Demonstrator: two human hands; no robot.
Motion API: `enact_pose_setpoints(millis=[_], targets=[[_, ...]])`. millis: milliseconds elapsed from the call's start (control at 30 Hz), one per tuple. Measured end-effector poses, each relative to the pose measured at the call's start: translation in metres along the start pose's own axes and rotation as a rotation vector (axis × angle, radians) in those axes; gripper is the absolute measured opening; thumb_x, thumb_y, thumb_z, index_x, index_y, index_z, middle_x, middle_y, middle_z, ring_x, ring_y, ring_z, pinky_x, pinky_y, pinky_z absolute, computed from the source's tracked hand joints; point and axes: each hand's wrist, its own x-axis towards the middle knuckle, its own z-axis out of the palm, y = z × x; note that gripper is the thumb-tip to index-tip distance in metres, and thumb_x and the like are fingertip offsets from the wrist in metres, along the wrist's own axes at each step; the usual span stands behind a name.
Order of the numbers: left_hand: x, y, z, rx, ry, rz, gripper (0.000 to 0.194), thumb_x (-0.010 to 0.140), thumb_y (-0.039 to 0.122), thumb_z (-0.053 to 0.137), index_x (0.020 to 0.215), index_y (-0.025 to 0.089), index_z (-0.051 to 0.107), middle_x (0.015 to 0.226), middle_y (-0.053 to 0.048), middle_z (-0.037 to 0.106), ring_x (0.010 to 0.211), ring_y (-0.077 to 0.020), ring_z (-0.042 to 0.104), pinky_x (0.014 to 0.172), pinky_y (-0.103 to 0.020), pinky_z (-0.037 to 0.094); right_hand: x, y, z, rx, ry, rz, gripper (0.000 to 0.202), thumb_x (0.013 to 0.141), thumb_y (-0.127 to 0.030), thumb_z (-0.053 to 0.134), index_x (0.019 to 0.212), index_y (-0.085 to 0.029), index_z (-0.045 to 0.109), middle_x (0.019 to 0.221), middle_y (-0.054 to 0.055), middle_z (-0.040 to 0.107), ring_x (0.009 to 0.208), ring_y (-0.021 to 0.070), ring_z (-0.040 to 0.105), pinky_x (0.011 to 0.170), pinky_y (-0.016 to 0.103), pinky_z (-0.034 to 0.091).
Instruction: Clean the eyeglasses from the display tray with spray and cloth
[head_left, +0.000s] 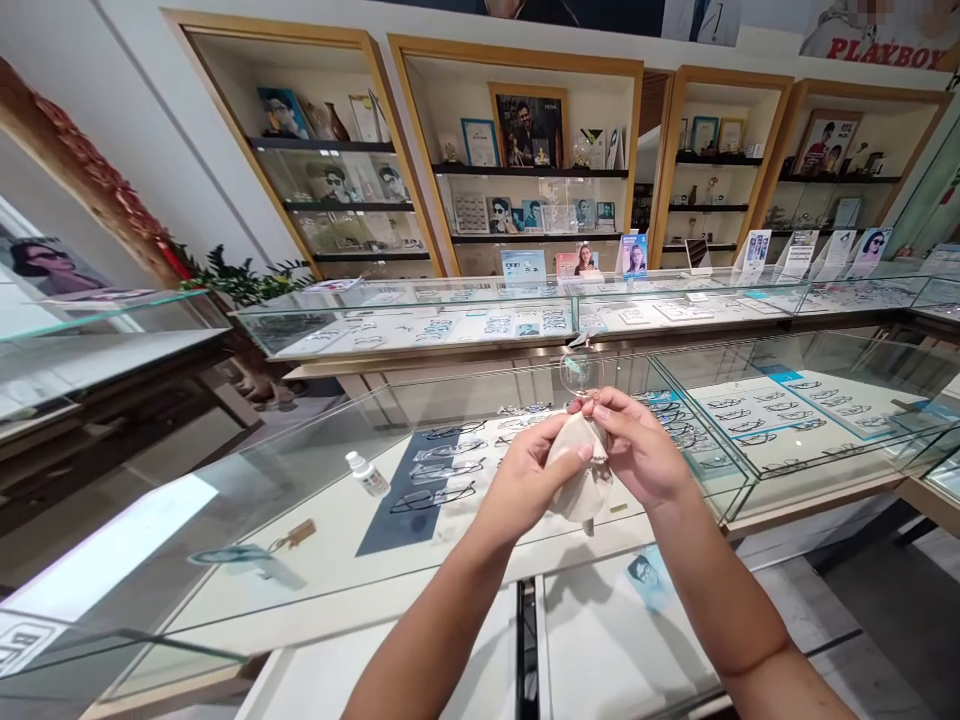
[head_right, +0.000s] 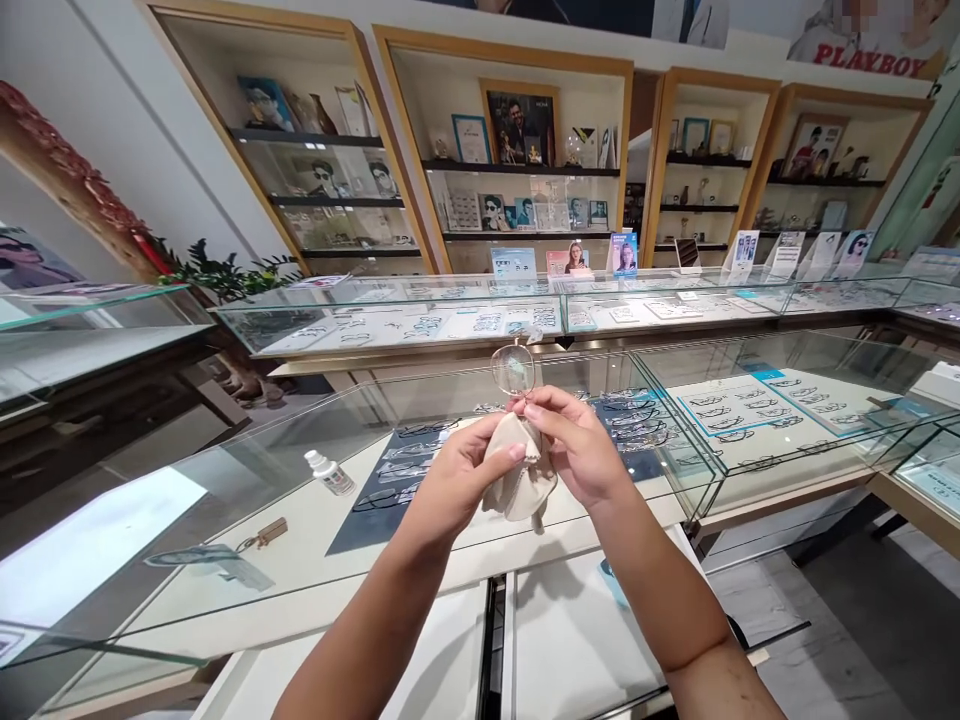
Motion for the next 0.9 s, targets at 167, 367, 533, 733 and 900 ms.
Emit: enact_pose_setpoints(millis=[167,367,533,733,900], targets=[[-0.009,0.015,0.008,-0.004,0.065,0.001,0.056,0.076,0.063,0.088,0.097,0.012,0.076,0.081,-0.002,0.063,0.07,-0.0121,0.052,0.064,-0.023,0.044,-0.002,0.003,0.006,0.047,-0.039,0.01,0.034,0.065,-0.041,0.101,0.081,-0.023,0.077,0.096,0.001,0.077,0.082,0.0131,0.066,0.074,0.022,0.056],[-0.01,0.031,0.016,0.06,0.1,0.069,0.049,0.08,0.06,0.086,0.087,0.013,0.076,0.077,-0.003,0.063,0.069,-0.0131,0.053,0.062,-0.023,0.044,-0.004,-0.003,0.017,0.087,-0.062,-0.037,0.028,0.072,-0.035,0.096,0.081,-0.024,0.072,0.097,0.0,0.075,0.086,0.0141,0.066,0.075,0.024,0.056],[-0.017,0.032,0.018,0.133,0.161,0.152,0.037,0.079,0.048,0.088,0.085,0.013,0.075,0.074,-0.002,0.064,0.067,-0.0121,0.054,0.059,-0.022,0.044,-0.01,-0.009,0.022,0.07,-0.139,-0.027,0.027,0.071,-0.037,0.096,0.079,-0.024,0.074,0.097,0.001,0.075,0.083,0.0138,0.065,0.077,0.025,0.057],[-0.026,0.029,0.026,0.154,0.244,0.22,0.039,0.085,0.052,0.084,0.094,0.014,0.076,0.065,0.002,0.061,0.055,-0.0091,0.05,0.052,-0.02,0.042,-0.022,-0.011,0.021,-0.181,-0.145,-0.215,0.023,0.078,-0.046,0.093,0.082,-0.026,0.081,0.096,0.002,0.076,0.095,0.0191,0.069,0.089,0.032,0.058],[-0.028,0.024,0.029,0.139,0.28,0.238,0.05,0.093,0.066,0.072,0.096,0.016,0.075,0.06,0.002,0.062,0.046,-0.0101,0.053,0.047,-0.021,0.042,-0.025,-0.014,0.019,-0.391,-0.176,-0.394,0.027,0.089,-0.053,0.082,0.089,-0.027,0.083,0.099,0.005,0.077,0.101,0.0228,0.072,0.096,0.039,0.058]])
